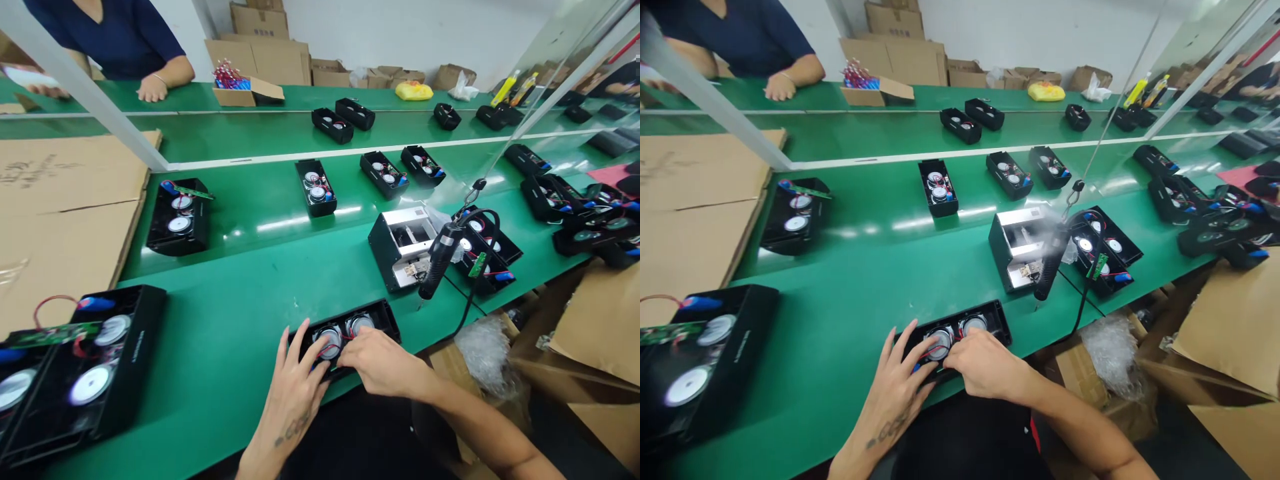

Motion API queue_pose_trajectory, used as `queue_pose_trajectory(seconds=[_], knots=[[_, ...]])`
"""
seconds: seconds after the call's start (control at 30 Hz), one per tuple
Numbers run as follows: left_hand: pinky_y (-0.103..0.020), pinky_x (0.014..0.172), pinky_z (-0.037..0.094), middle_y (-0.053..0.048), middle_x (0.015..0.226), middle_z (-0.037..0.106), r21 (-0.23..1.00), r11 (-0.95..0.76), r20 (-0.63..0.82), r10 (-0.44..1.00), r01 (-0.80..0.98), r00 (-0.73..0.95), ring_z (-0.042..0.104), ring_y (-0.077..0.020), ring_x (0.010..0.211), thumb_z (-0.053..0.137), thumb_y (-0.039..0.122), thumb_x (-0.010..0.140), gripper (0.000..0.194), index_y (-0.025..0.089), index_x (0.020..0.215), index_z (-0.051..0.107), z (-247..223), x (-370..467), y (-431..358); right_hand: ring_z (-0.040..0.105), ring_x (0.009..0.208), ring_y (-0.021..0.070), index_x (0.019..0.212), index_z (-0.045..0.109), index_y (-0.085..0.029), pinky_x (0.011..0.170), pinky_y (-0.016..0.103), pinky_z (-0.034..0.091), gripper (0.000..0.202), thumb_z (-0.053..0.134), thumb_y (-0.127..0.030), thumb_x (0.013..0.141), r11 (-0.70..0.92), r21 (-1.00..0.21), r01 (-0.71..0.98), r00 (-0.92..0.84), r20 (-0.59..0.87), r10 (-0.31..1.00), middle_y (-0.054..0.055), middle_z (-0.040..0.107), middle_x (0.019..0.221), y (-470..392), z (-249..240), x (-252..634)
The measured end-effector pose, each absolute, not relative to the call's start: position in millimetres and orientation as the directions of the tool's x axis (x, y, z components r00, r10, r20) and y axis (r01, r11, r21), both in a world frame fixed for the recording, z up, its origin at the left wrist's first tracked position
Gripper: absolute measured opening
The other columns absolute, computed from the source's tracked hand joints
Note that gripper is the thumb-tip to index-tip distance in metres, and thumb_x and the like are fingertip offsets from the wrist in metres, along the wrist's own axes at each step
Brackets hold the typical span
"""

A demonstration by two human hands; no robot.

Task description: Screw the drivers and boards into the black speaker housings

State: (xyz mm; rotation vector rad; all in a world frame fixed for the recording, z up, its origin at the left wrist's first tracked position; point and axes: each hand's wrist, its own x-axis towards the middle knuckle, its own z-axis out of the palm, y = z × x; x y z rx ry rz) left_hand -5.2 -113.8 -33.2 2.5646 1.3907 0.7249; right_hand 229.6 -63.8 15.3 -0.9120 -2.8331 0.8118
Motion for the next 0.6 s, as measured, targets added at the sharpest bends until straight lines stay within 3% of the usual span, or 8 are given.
queue_pose_trajectory(seconds=[0.13,0.23,0.33,0.47,0.6], knots=[[-0.064,0.141,0.008,-0.002,0.145,0.073,0.339,-0.584,0.362,0.804,0.737,0.471,0.020,-0.0374,0.170,0.075,0.026,0.094,0.021,0.027,0.114,0.078,-34.6,-3.1,-112.6,0.071,0.084,0.0235,0.102,0.075,-0.014,0.088,0.039,0.044,0.022,0.063,-0.009,0.085,0.700,-0.442,0.561,-0.799,-0.069,0.597,0.009,0.081,0.093,-76.4,9.1,226.9],[-0.064,0.141,0.002,-0.003,0.147,0.072,0.318,-0.599,0.367,0.793,0.735,0.487,0.010,-0.0371,0.172,0.071,0.027,0.096,0.024,0.025,0.118,0.078,-33.0,-0.7,-110.7,0.071,0.089,0.0224,0.109,0.072,-0.014,0.086,0.038,0.045,0.030,0.058,-0.002,0.085,0.695,-0.435,0.573,-0.769,0.010,0.639,0.010,0.081,0.103,-86.8,-2.6,226.3],[-0.064,0.141,0.001,-0.005,0.149,0.071,0.258,-0.626,0.385,0.765,0.736,0.516,0.009,-0.0380,0.172,0.069,0.027,0.097,0.025,0.023,0.120,0.078,-33.7,1.4,-108.6,0.070,0.095,0.0232,0.111,0.070,-0.014,0.087,0.038,0.045,0.032,0.057,0.000,0.085,0.698,-0.418,0.581,-0.757,0.038,0.653,0.011,0.080,0.109,-92.6,-9.0,226.9],[-0.063,0.142,0.010,-0.006,0.149,0.072,0.223,-0.666,0.389,0.730,0.711,0.562,0.024,-0.0385,0.169,0.075,0.028,0.095,0.027,0.021,0.121,0.078,-40.7,-0.9,-100.7,0.069,0.096,0.0247,0.109,0.069,-0.013,0.090,0.039,0.046,0.029,0.058,-0.001,0.085,0.691,-0.404,0.599,-0.757,-0.004,0.654,0.011,0.077,0.103,-91.4,-4.0,225.6],[-0.063,0.134,0.033,-0.004,0.140,0.076,0.299,-0.684,0.328,0.728,0.665,0.601,0.048,-0.0387,0.156,0.083,0.031,0.088,0.026,0.028,0.114,0.081,-42.1,-10.6,-79.0,0.072,0.100,0.0265,0.120,0.068,-0.010,0.096,0.041,0.045,0.035,0.060,-0.003,0.086,0.681,-0.420,0.600,-0.768,-0.067,0.637,0.013,0.079,0.107,-74.6,8.6,221.3]])
